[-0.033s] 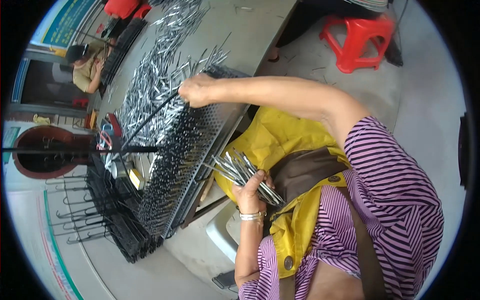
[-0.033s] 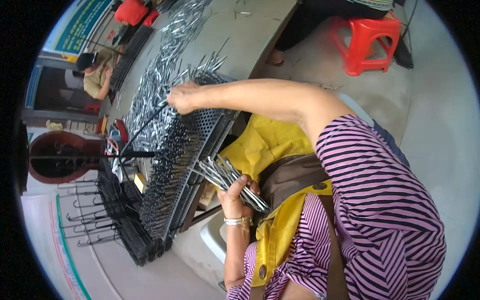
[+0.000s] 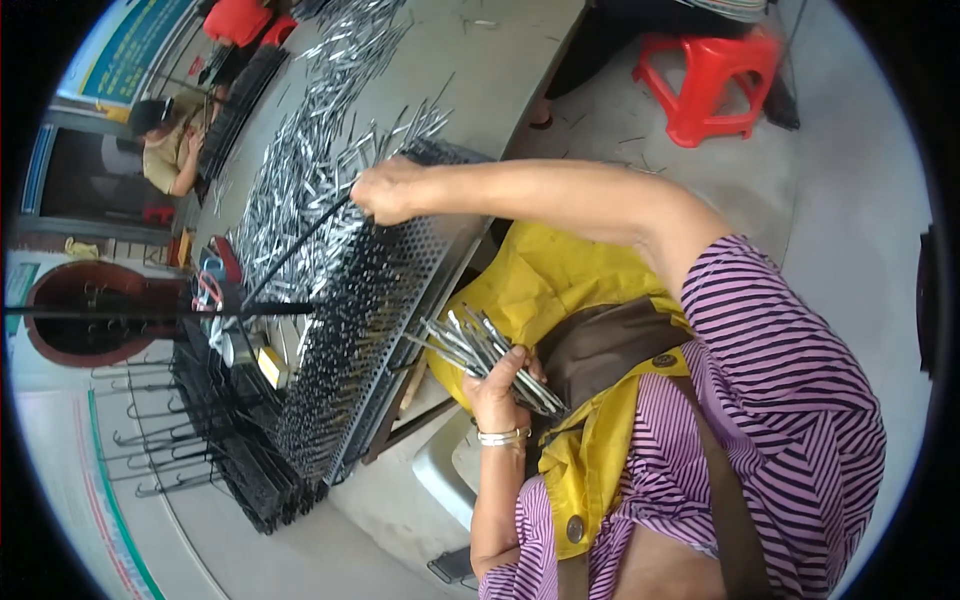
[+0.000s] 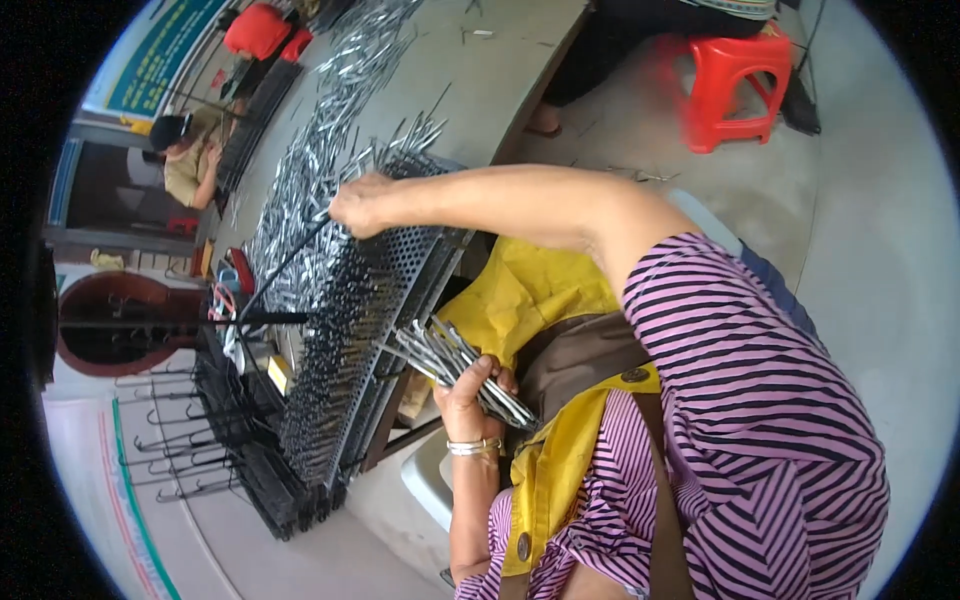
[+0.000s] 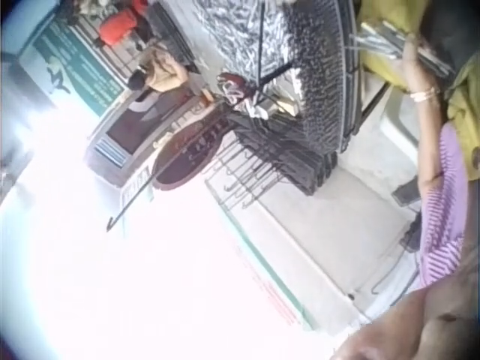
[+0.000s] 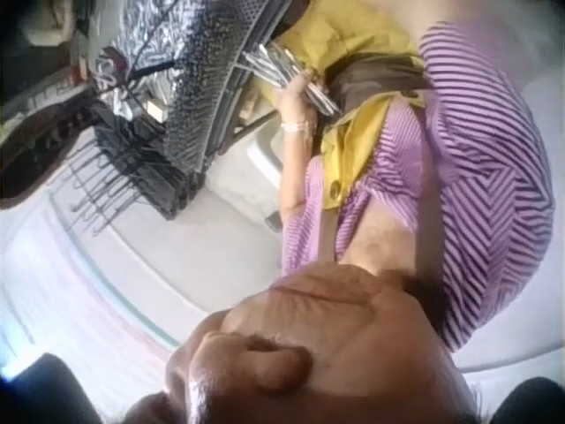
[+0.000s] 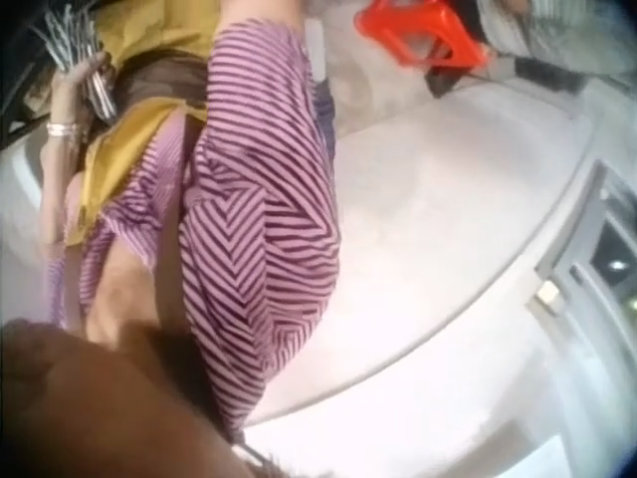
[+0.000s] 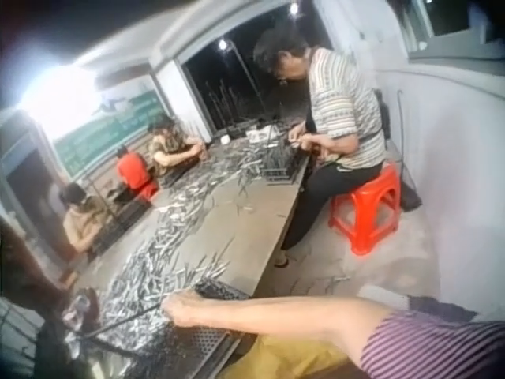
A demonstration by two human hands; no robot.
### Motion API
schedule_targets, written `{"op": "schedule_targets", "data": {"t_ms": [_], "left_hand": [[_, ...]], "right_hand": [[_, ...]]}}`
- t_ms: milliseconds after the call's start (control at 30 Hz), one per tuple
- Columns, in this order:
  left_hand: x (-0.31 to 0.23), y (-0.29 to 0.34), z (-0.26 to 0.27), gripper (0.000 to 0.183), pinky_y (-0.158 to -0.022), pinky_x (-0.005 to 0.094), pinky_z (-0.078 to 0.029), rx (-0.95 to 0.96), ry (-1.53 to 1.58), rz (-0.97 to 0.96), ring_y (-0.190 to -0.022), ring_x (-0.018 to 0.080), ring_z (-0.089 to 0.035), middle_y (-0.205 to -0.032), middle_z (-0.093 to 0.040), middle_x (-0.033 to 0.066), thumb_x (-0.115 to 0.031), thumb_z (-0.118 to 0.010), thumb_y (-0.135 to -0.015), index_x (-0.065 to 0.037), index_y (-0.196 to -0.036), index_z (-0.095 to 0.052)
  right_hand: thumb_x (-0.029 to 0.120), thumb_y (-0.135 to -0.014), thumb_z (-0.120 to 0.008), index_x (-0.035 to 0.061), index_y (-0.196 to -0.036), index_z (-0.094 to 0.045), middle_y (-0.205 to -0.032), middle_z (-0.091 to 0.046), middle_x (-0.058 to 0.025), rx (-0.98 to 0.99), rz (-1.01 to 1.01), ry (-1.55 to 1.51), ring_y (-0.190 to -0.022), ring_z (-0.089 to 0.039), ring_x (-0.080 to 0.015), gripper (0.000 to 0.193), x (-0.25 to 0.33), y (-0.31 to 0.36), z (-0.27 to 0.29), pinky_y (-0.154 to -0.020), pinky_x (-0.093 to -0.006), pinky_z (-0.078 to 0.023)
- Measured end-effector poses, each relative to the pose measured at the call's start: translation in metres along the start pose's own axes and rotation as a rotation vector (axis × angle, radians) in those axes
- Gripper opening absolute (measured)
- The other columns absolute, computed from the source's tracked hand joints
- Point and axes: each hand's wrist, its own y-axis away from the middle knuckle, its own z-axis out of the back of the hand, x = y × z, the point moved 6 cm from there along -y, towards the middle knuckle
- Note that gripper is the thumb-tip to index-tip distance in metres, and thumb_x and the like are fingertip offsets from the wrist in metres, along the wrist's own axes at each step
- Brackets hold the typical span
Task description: Sorting and placing thin metal rods into a perforated assembly rack at a factory workstation.
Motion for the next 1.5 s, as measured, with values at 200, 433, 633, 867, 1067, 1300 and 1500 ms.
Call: {"op": "schedule_targets", "data": {"t_ms": [200,433,633,867,1067,1300,1500], "left_hand": [[0.003,0.000,0.004,0.022,-0.042,0.0339,-0.043,-0.001,-0.012,0.008,-0.046,0.0234,-0.050,-0.062,-0.051,0.0113,-0.001,-0.060,-0.067,-0.001,-0.083,-0.046],[0.000,-0.004,0.001,0.015,-0.043,0.0307,-0.045,0.008,-0.004,-0.024,-0.046,0.0206,-0.052,-0.061,-0.052,0.0108,-0.001,-0.060,-0.068,0.002,-0.077,-0.049],[0.001,-0.005,0.002,0.015,-0.043,0.0302,-0.046,0.047,0.016,-0.043,-0.047,0.0205,-0.053,-0.062,-0.052,0.0105,-0.001,-0.060,-0.068,0.001,-0.078,-0.049],[0.001,-0.003,0.003,0.015,-0.043,0.0307,-0.044,0.043,0.028,-0.039,-0.047,0.0213,-0.052,-0.062,-0.052,0.0109,-0.001,-0.059,-0.068,0.000,-0.079,-0.048],[0.000,-0.007,0.004,0.011,-0.043,0.0286,-0.044,0.041,0.045,-0.044,-0.047,0.0192,-0.052,-0.059,-0.052,0.0090,0.001,-0.057,-0.069,0.000,-0.076,-0.049],[-0.005,-0.002,0.001,0.013,-0.043,0.0274,-0.043,-0.010,0.006,-0.098,-0.047,0.0179,-0.051,-0.060,-0.052,0.0078,0.007,-0.057,-0.068,0.000,-0.077,-0.049],[0.004,-0.006,0.003,0.016,-0.043,0.0274,-0.043,0.032,-0.013,-0.070,-0.047,0.0175,-0.051,-0.062,-0.053,0.0077,0.008,-0.056,-0.068,0.000,-0.079,-0.048]], "right_hand": [[0.004,-0.071,-0.041,-0.0026,-0.073,-0.059,-0.082,-0.060,-0.0209,0.133,0.068,0.228,-0.078,-0.060,-0.0305,0.019,0.017,0.000,-0.009,-0.069,-0.0408,-0.048],[0.002,-0.066,-0.046,0.0003,-0.087,-0.059,-0.091,-0.059,-0.0172,0.169,0.026,0.079,-0.087,-0.058,-0.0294,0.024,0.007,-0.003,0.012,-0.074,-0.0397,-0.047],[0.002,-0.067,-0.047,-0.0010,-0.086,-0.059,-0.086,-0.062,-0.0158,0.348,-0.084,0.095,-0.082,-0.060,-0.0286,0.022,0.005,-0.012,0.004,-0.071,-0.0391,-0.048],[0.017,-0.072,-0.059,-0.0014,-0.072,-0.057,-0.070,-0.062,-0.0128,0.070,0.234,0.176,-0.065,-0.060,-0.0303,0.019,0.009,0.012,-0.005,-0.059,-0.0389,-0.048],[0.036,-0.077,-0.062,-0.0003,-0.074,-0.061,-0.066,-0.063,-0.0080,0.174,-0.210,-0.790,-0.057,-0.059,-0.0142,0.036,0.003,0.084,0.002,-0.052,-0.0281,-0.048],[0.006,-0.074,-0.062,-0.0035,-0.073,-0.059,-0.062,-0.058,-0.0024,0.066,0.082,-0.875,-0.060,-0.050,-0.0038,0.010,0.050,0.137,-0.008,-0.054,-0.0208,-0.041],[0.006,-0.075,-0.061,-0.0020,-0.068,-0.057,-0.061,-0.057,-0.0019,0.054,0.005,-1.038,-0.058,-0.049,-0.0033,0.011,0.035,0.140,0.001,-0.052,-0.0207,-0.040]]}}
